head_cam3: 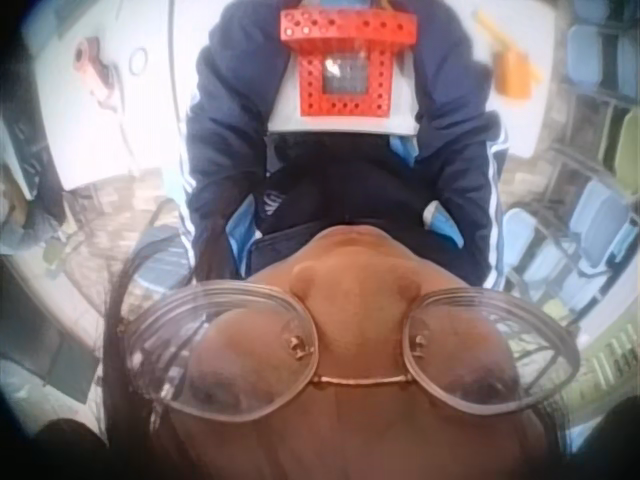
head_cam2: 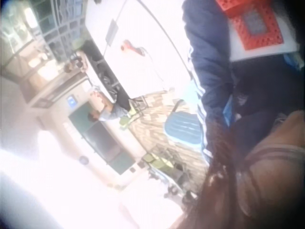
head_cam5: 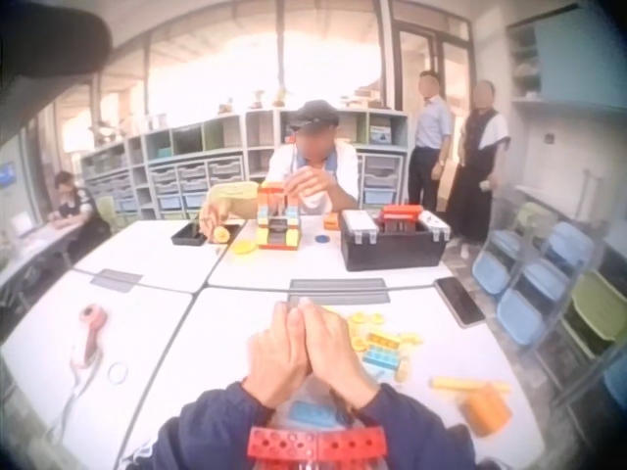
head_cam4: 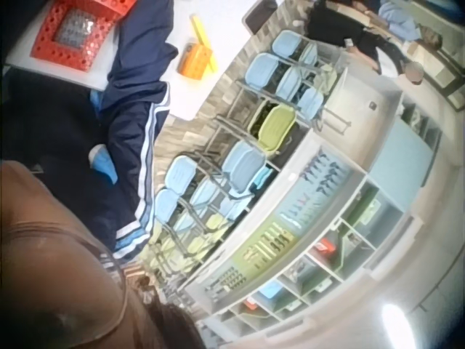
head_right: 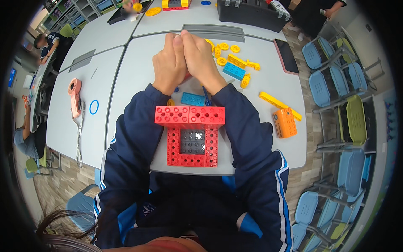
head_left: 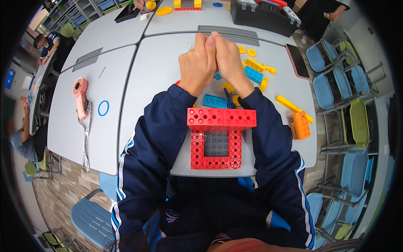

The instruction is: The person assembles a small structure using colorful plastic building blocks and gears. They connect red base plates, attach yellow gears, and add blue and orange pieces to form a compact mechanical model on a white table.

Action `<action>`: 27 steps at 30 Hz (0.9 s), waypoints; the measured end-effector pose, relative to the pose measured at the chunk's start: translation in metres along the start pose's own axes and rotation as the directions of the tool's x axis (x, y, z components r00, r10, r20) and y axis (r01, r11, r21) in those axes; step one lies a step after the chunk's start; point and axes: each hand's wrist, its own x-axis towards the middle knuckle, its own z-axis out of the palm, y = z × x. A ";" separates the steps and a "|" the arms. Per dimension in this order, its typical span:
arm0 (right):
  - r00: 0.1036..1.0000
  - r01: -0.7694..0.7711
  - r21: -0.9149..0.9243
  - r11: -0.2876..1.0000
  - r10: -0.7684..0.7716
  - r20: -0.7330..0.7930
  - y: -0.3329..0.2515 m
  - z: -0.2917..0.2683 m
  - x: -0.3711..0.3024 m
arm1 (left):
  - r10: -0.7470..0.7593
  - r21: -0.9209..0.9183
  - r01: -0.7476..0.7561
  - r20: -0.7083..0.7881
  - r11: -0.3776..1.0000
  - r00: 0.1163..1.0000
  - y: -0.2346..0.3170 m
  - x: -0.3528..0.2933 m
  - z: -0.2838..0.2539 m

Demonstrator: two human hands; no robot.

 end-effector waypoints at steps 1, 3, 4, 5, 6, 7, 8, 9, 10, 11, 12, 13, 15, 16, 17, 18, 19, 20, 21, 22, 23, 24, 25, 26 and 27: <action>0.999 0.049 -0.010 0.999 -0.049 -0.016 -0.004 0.001 0.001 | 0.049 0.062 -0.048 -0.019 0.997 0.999 -0.004 0.002 0.000; 0.931 -0.357 0.118 0.927 0.342 0.129 -0.022 -0.006 -0.001 | 0.174 0.170 -0.167 -0.031 0.971 0.984 -0.010 0.008 -0.005; 0.882 -0.455 0.151 0.877 0.421 0.213 -0.026 -0.010 -0.001 | 0.248 0.214 -0.238 -0.024 0.947 0.968 -0.013 0.012 -0.009; 0.820 -0.551 0.167 0.818 0.492 0.294 -0.030 -0.014 0.000 | 0.320 0.258 -0.306 -0.013 0.916 0.947 -0.013 0.015 -0.012; 0.801 -0.558 0.181 0.810 0.469 0.372 -0.030 -0.019 0.002 | 0.359 0.249 -0.344 -0.019 0.906 0.933 -0.012 0.017 -0.013; 0.778 -0.566 0.194 0.801 0.441 0.447 -0.030 -0.022 0.002 | 0.398 0.239 -0.381 -0.024 0.893 0.917 -0.011 0.018 -0.014; 0.822 -0.538 0.258 0.802 0.431 0.372 -0.032 -0.018 0.001 | 0.435 0.230 -0.417 -0.031 0.879 0.900 -0.010 0.019 -0.014; 0.857 -0.505 0.321 0.801 0.422 0.296 -0.033 -0.009 -0.002 | 0.408 0.231 -0.390 -0.032 0.891 0.913 -0.009 0.018 -0.014; 0.879 -0.474 0.352 0.807 0.410 0.245 -0.031 -0.007 -0.003 | 0.380 0.232 -0.363 -0.033 0.903 0.924 -0.007 0.017 -0.013; 0.898 -0.441 0.380 0.813 0.397 0.193 -0.029 -0.004 -0.004 | 0.352 0.232 -0.335 -0.034 0.913 0.935 -0.005 0.017 -0.011; 0.909 -0.417 0.380 0.826 0.379 0.173 -0.024 -0.003 -0.003 | 0.332 0.218 -0.315 -0.046 0.924 0.942 -0.005 0.015 -0.009; 0.920 -0.393 0.379 0.838 0.362 0.153 -0.021 -0.002 -0.003 | 0.312 0.204 -0.295 -0.058 0.934 0.948 -0.006 0.013 -0.007; 0.884 -0.467 0.421 0.778 0.425 0.195 -0.017 -0.005 -0.004 | 0.285 0.194 -0.268 -0.063 0.944 0.956 -0.005 0.011 -0.004; 0.864 -0.502 0.440 0.745 0.455 0.215 -0.016 -0.005 -0.004 | 0.278 0.199 -0.262 -0.057 0.944 0.959 -0.004 0.011 -0.003; 0.861 -0.507 0.445 0.738 0.463 0.213 -0.015 -0.005 -0.005 | 0.271 0.204 -0.256 -0.052 0.945 0.961 -0.004 0.010 -0.002; 0.858 -0.511 0.451 0.732 0.468 0.212 -0.014 -0.003 -0.005 | 0.266 0.214 -0.249 -0.052 0.944 0.963 -0.006 0.009 -0.002; 0.855 -0.515 0.457 0.725 0.474 0.212 -0.014 -0.002 -0.005 | 0.260 0.225 -0.242 -0.053 0.944 0.964 -0.008 0.008 0.000; 0.858 -0.507 0.461 0.728 0.480 0.184 -0.015 0.000 -0.006 | 0.255 0.235 -0.235 -0.054 0.943 0.966 -0.010 0.007 0.001; 0.860 -0.498 0.467 0.730 0.487 0.156 -0.017 0.002 -0.006 | 0.247 0.235 -0.226 -0.065 0.945 0.967 -0.009 0.006 0.001; 0.861 -0.489 0.473 0.733 0.493 0.127 -0.018 0.004 -0.007 | 0.240 0.236 -0.216 -0.076 0.947 0.968 -0.009 0.005 0.003; 0.859 -0.494 0.488 0.720 0.491 0.146 -0.017 0.004 -0.007 | 0.232 0.236 -0.206 -0.087 0.950 0.969 -0.008 0.004 0.003; 0.857 -0.499 0.500 0.707 0.488 0.165 -0.017 0.002 -0.007 | 0.230 0.234 -0.203 -0.094 0.951 0.969 -0.007 0.004 0.003; 0.855 -0.504 0.513 0.695 0.485 0.184 -0.016 0.002 -0.006 | 0.227 0.233 -0.199 -0.101 0.952 0.969 -0.006 0.004 0.003; 0.856 -0.503 0.524 0.687 0.481 0.191 -0.014 0.002 -0.006 | 0.224 0.230 -0.195 -0.109 0.953 0.968 -0.005 0.004 0.003; 0.857 -0.501 0.534 0.682 0.477 0.195 -0.012 0.003 -0.006 | 0.220 0.229 -0.191 -0.106 0.955 0.970 -0.006 0.004 0.004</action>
